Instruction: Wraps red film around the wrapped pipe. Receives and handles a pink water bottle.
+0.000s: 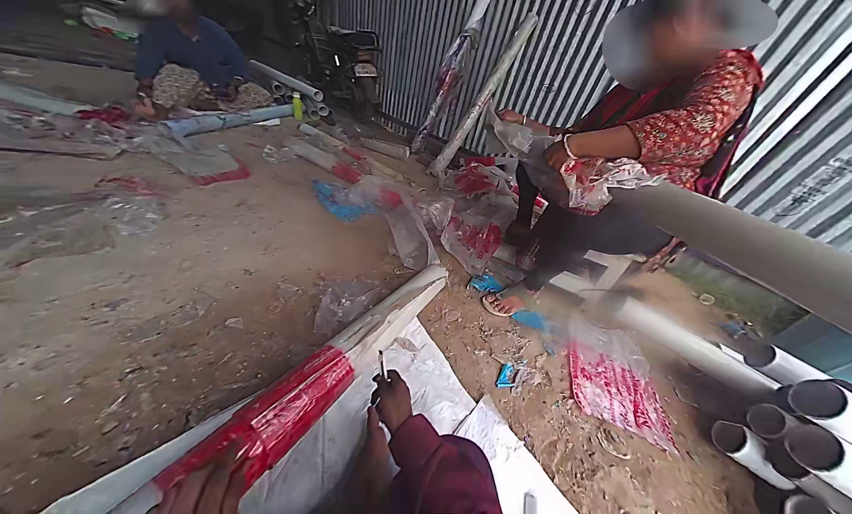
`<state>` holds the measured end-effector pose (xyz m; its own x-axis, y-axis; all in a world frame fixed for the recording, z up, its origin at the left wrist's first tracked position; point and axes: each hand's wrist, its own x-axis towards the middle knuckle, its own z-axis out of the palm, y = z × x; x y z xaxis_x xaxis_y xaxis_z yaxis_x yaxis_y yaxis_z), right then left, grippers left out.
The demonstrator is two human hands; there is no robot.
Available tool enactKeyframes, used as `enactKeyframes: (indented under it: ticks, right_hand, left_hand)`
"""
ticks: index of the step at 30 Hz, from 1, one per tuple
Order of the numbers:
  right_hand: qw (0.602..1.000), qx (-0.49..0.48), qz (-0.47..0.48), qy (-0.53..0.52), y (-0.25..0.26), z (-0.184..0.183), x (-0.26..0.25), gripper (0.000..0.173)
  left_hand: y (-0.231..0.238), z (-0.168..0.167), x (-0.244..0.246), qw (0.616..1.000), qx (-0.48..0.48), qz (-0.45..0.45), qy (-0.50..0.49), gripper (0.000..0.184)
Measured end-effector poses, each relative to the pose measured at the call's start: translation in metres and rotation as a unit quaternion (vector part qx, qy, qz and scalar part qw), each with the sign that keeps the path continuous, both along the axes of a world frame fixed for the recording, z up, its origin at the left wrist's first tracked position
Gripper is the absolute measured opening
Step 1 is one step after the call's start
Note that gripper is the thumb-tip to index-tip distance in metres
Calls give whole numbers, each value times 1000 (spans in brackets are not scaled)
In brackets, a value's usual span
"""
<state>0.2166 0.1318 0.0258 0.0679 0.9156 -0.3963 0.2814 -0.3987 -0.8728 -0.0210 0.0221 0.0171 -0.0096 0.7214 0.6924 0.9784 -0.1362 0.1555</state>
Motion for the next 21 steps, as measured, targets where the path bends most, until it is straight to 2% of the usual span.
enactKeyframes:
  ticks: [2, 4, 8, 12, 17, 21]
  right_hand:
    - [998, 24, -22, 62, -14, 1, -9, 33]
    - [995, 61, 14, 72, -28, -5, -21, 33]
    - [975, 124, 172, -61, -60, -6, -49, 36]
    - [937, 142, 289, -133, -86, 12, -71, 40]
    - [910, 96, 347, -206, -84, 22, -80, 44]
    - [904, 100, 355, -218, -84, 21, -82, 43]
  left_hand:
    - [-2, -7, -2, 999, 46, -6, -7, 31]
    - [-5, -8, -1, 999, 37, 3, -20, 29]
    - [-7, 4, 2, 999, -32, 0, -40, 22]
    - [-7, 3, 4, 999, -33, -5, -26, 21]
    - [-6, -1, 4, 1000, -25, 9, 3, 24]
    - [-4, -5, 4, 999, -14, 27, 38, 26]
